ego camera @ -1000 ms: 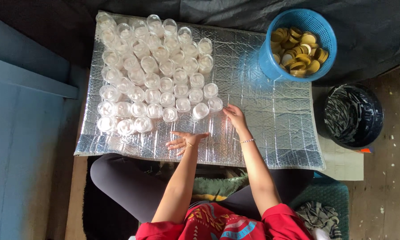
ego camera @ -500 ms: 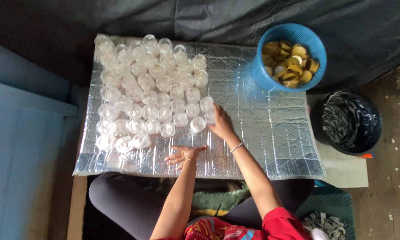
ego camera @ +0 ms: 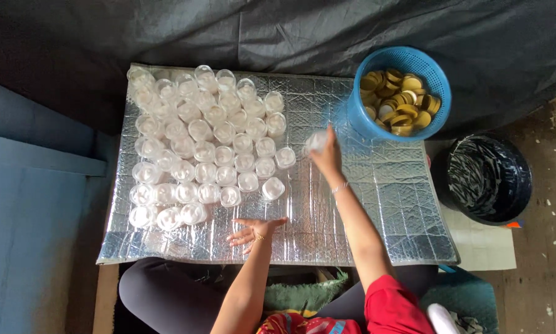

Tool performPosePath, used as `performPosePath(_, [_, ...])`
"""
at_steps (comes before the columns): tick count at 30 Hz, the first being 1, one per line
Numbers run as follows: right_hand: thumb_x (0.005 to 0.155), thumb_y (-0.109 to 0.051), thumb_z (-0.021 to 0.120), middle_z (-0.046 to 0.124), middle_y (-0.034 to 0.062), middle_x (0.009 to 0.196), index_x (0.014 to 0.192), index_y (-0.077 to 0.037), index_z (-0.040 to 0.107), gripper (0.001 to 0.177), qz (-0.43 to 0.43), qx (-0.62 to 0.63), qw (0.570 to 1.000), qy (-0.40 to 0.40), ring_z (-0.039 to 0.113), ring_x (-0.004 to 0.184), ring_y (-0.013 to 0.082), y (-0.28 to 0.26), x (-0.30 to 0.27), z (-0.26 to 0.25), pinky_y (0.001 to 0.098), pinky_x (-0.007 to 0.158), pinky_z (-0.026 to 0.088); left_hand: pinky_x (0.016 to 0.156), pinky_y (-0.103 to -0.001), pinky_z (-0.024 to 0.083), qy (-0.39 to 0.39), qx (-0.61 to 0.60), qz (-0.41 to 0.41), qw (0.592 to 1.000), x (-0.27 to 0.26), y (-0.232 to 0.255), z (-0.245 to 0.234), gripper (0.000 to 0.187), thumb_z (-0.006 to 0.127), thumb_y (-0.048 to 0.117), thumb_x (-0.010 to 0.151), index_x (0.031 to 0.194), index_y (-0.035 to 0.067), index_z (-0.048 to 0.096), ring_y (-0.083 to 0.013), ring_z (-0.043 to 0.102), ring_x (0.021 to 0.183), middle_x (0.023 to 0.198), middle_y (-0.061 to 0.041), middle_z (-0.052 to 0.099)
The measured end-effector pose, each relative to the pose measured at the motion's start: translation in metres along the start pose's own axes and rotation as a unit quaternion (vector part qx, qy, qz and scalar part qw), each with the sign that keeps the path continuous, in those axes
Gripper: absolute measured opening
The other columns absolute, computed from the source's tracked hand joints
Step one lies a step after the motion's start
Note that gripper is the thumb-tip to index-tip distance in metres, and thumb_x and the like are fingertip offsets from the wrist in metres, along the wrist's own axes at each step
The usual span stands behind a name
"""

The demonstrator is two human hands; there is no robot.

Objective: Arranging small clear plastic containers into an organized grid on a reflective mat.

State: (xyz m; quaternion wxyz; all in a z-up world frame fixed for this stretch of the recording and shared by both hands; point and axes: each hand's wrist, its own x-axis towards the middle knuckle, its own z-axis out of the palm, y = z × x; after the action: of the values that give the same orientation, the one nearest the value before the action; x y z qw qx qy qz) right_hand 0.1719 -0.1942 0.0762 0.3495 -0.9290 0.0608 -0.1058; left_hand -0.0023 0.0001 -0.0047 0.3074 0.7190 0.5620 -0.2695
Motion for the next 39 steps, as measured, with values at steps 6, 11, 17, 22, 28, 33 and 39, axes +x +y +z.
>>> performPosePath(6, [0.065,-0.031,0.095,0.051,0.0306,0.14,0.149,0.001,0.042,0.104,0.058,-0.059,0.99,0.115,0.046,0.135,0.0507,0.142,0.096,0.081,0.0583,0.115,0.037,0.101,-0.084,-0.013,-0.042,-0.033,0.004,0.999,-0.021,-0.011,-0.013,0.184,0.113,0.035,0.037,0.155,0.021,-0.027,-0.0595,-0.031,0.14,0.151,-0.04,-0.031])
performPosePath(11, [0.062,-0.024,0.099,0.06,0.0316,0.132,0.143,0.003,0.052,0.097,0.052,0.037,0.986,0.156,0.056,0.126,0.0492,0.164,0.141,0.108,0.0528,0.112,0.043,0.102,-0.082,-0.015,-0.054,-0.069,0.03,0.996,-0.003,-0.021,-0.003,0.181,0.112,0.028,0.041,0.157,0.025,-0.027,-0.0599,-0.03,0.14,0.152,-0.041,-0.029])
performPosePath(17, [0.06,-0.039,0.1,0.052,0.0216,0.144,0.153,-0.01,0.042,0.113,0.093,0.021,0.988,0.125,0.049,0.137,0.0416,0.158,0.176,0.117,0.0521,0.119,0.035,0.101,-0.081,-0.017,-0.057,-0.094,0.034,0.993,-0.002,-0.023,-0.005,0.182,0.112,0.026,0.04,0.157,0.03,-0.027,-0.0608,-0.026,0.141,0.153,-0.04,-0.027])
performPosePath(22, [0.066,-0.058,0.097,0.054,0.0214,0.129,0.142,-0.01,0.045,0.104,0.109,-0.08,0.976,0.17,0.051,0.127,0.0433,0.135,0.189,0.118,0.0539,0.108,0.039,0.101,-0.082,-0.017,-0.057,-0.109,0.035,0.992,-0.03,-0.006,-0.032,0.182,0.112,0.024,0.038,0.158,0.028,-0.024,-0.0628,-0.024,0.142,0.154,-0.043,-0.022])
performPosePath(28, [0.068,-0.028,0.092,0.064,0.0214,0.126,0.14,-0.006,0.051,0.086,0.055,-0.088,0.983,0.152,0.06,0.119,0.0413,0.176,0.206,0.121,0.0527,0.102,0.05,0.1,-0.082,-0.017,-0.063,-0.11,0.033,0.991,-0.051,-0.003,-0.052,0.181,0.112,0.022,0.038,0.159,0.027,-0.023,-0.0634,-0.024,0.141,0.153,-0.043,-0.021])
performPosePath(33, [0.068,-0.028,0.093,0.063,0.0214,0.123,0.135,-0.004,0.056,0.081,0.029,-0.071,0.985,0.155,0.059,0.118,0.0419,0.154,0.194,0.106,0.0515,0.101,0.051,0.099,-0.083,-0.017,-0.072,-0.122,0.043,0.989,-0.061,0.004,-0.059,0.181,0.112,0.019,0.038,0.159,0.026,-0.022,-0.0642,-0.024,0.14,0.153,-0.043,-0.02])
performPosePath(39, [0.066,-0.031,0.097,0.063,0.0182,0.124,0.134,-0.005,0.056,0.083,0.024,-0.075,0.984,0.16,0.059,0.12,0.0381,0.151,0.192,0.103,0.0497,0.101,0.053,0.098,-0.082,-0.019,-0.076,-0.128,0.048,0.988,-0.058,0.007,-0.06,0.179,0.112,0.021,0.038,0.159,0.026,-0.02,-0.0641,-0.024,0.141,0.153,-0.043,-0.02])
